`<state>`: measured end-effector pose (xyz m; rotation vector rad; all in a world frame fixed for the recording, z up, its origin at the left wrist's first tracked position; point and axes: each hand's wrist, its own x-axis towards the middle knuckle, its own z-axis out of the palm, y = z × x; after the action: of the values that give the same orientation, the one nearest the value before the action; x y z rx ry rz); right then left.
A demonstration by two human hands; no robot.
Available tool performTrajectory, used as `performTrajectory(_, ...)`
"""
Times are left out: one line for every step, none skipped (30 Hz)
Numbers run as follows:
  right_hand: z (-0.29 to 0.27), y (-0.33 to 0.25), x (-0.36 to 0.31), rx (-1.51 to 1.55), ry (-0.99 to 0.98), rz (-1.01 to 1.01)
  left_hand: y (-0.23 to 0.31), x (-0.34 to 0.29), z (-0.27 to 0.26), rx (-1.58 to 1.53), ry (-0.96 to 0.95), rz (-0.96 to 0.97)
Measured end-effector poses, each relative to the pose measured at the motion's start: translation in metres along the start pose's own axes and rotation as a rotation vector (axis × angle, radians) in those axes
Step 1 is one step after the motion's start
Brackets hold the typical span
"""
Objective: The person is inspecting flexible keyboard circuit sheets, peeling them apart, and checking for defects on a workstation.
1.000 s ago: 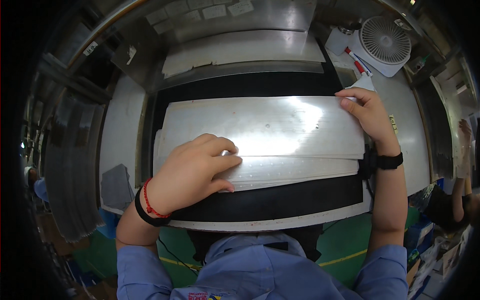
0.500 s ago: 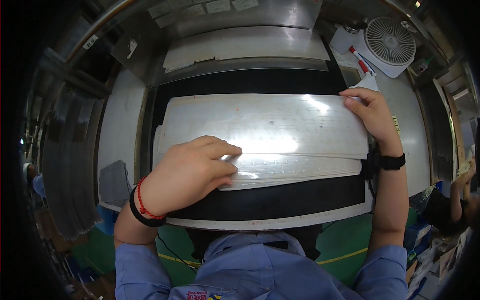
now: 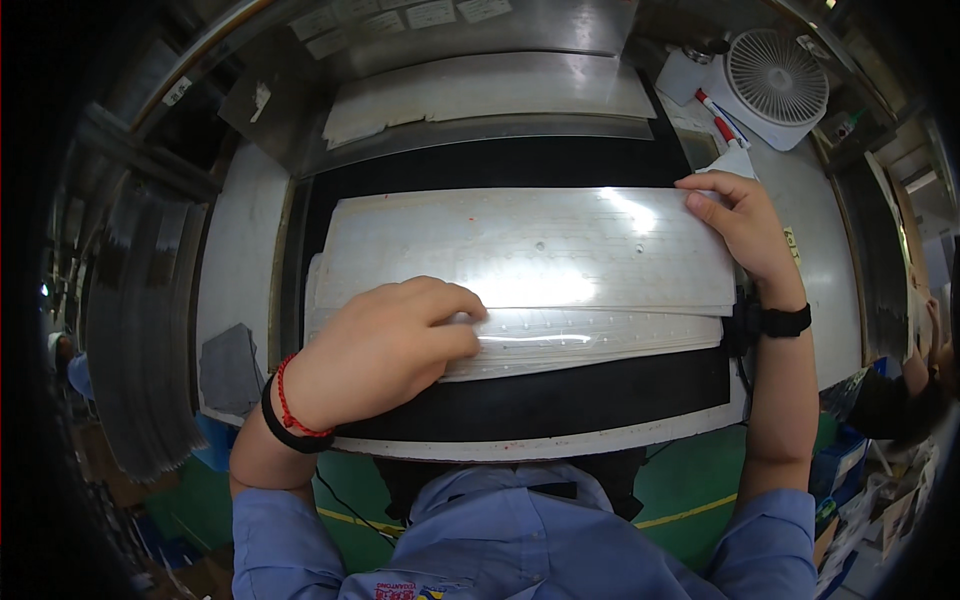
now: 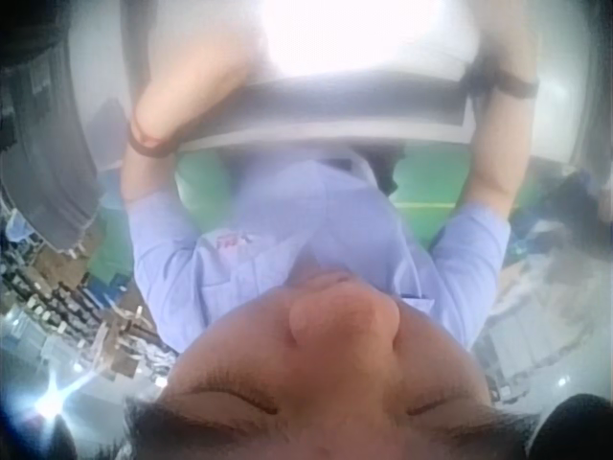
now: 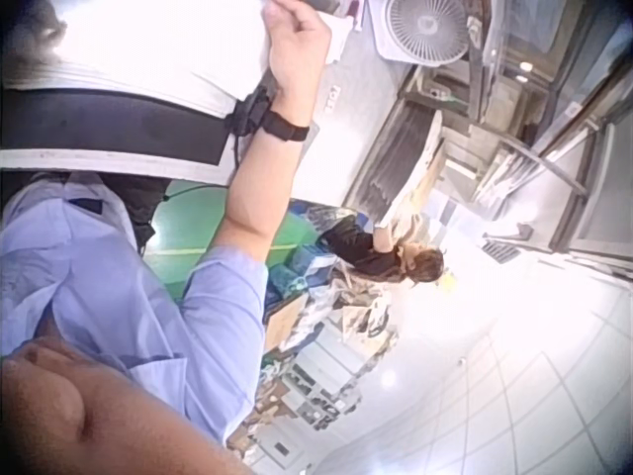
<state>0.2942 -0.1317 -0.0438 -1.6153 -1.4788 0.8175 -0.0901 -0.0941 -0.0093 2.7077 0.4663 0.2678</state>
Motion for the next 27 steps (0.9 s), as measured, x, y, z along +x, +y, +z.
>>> performTrajectory(0.0, -0.002, 0.0, 0.002, -0.002, 0.004, -0.001, -0.001, 0.0, 0.014, -0.02, 0.034)
performTrajectory(0.0, -0.002, 0.0, 0.004, -0.004, 0.007, -0.001, -0.001, 0.001, 0.019, -0.017, 0.047)
performTrajectory(0.0, -0.002, 0.0, 0.002, -0.004, 0.013, -0.001, -0.001, 0.001, 0.023, -0.014, 0.061)
performTrajectory(0.0, -0.001, 0.0, 0.0, -0.005, 0.018, -0.001, -0.001, 0.001, 0.028, -0.01, 0.074)
performTrajectory(-0.001, -0.001, 0.0, -0.001, -0.006, 0.024, 0.0, -0.001, 0.001, 0.04, -0.012, 0.069)
performTrajectory(-0.001, -0.001, 0.0, -0.004, -0.006, 0.016, 0.0, -0.001, 0.001, 0.051, -0.014, 0.064)
performTrajectory(-0.001, -0.001, 0.0, -0.007, -0.006, 0.008, 0.001, -0.002, 0.002, 0.063, -0.016, 0.059)
performTrajectory(-0.001, -0.001, 0.0, -0.01, -0.006, 0.0, 0.003, -0.001, 0.002, 0.075, -0.014, 0.039)
performTrajectory(-0.001, -0.001, 0.0, -0.014, -0.004, 0.002, 0.006, -0.001, 0.003, 0.089, -0.011, 0.019)
performTrajectory(-0.001, -0.001, 0.0, -0.018, -0.003, 0.003, 0.008, -0.001, 0.003, 0.102, -0.008, -0.001)
performTrajectory(-0.001, -0.001, 0.0, -0.022, -0.001, 0.004, 0.009, -0.003, 0.004, 0.105, -0.035, -0.009)
performTrajectory(-0.001, -0.001, 0.0, -0.017, -0.002, 0.01, 0.009, -0.004, 0.005, 0.109, -0.063, -0.018)
performTrajectory(0.0, -0.002, 0.0, -0.012, -0.003, 0.016, 0.009, -0.005, 0.006, 0.112, -0.09, -0.027)
performTrajectory(0.0, -0.003, 0.0, -0.007, -0.004, 0.022, 0.01, -0.005, 0.005, 0.11, -0.099, -0.031)
performTrajectory(0.0, -0.002, 0.0, -0.017, -0.002, 0.014, 0.01, -0.005, 0.005, 0.107, -0.108, -0.033)
performTrajectory(0.0, -0.001, 0.001, -0.027, 0.0, 0.006, 0.011, -0.005, 0.004, 0.105, -0.117, -0.036)
performTrajectory(-0.001, -0.001, 0.001, -0.037, 0.002, -0.002, 0.009, -0.005, 0.001, 0.059, -0.146, 0.002)
performTrajectory(-0.001, -0.001, 0.0, -0.041, 0.003, -0.012, 0.007, -0.006, -0.002, 0.014, -0.175, 0.041)
performTrajectory(-0.001, -0.002, 0.0, -0.044, 0.005, -0.021, 0.004, -0.006, -0.005, -0.031, -0.204, 0.08)
performTrajectory(-0.001, -0.002, 0.0, -0.048, 0.007, -0.03, 0.003, -0.005, -0.005, -0.05, -0.201, 0.084)
performTrajectory(-0.001, -0.002, 0.0, -0.045, 0.004, -0.022, 0.001, -0.005, -0.004, -0.069, -0.198, 0.087)
performTrajectory(-0.001, -0.001, 0.0, -0.042, 0.002, -0.015, -0.001, -0.005, -0.004, -0.088, -0.194, 0.089)
performTrajectory(-0.001, -0.001, 0.0, -0.038, 0.0, -0.007, -0.002, -0.004, -0.004, -0.105, -0.146, 0.095)
performTrajectory(-0.001, -0.002, 0.0, -0.031, 0.0, -0.002, -0.004, -0.003, -0.005, -0.12, -0.097, 0.101)
performTrajectory(0.0, -0.003, -0.001, -0.025, 0.0, 0.003, -0.006, -0.002, -0.006, -0.136, -0.048, 0.107)
performTrajectory(0.0, -0.003, -0.001, -0.018, 0.0, 0.008, -0.008, -0.002, -0.008, -0.165, -0.022, 0.075)
performTrajectory(0.0, -0.004, -0.001, -0.024, 0.0, -0.007, -0.01, -0.002, -0.011, -0.194, 0.004, 0.044)
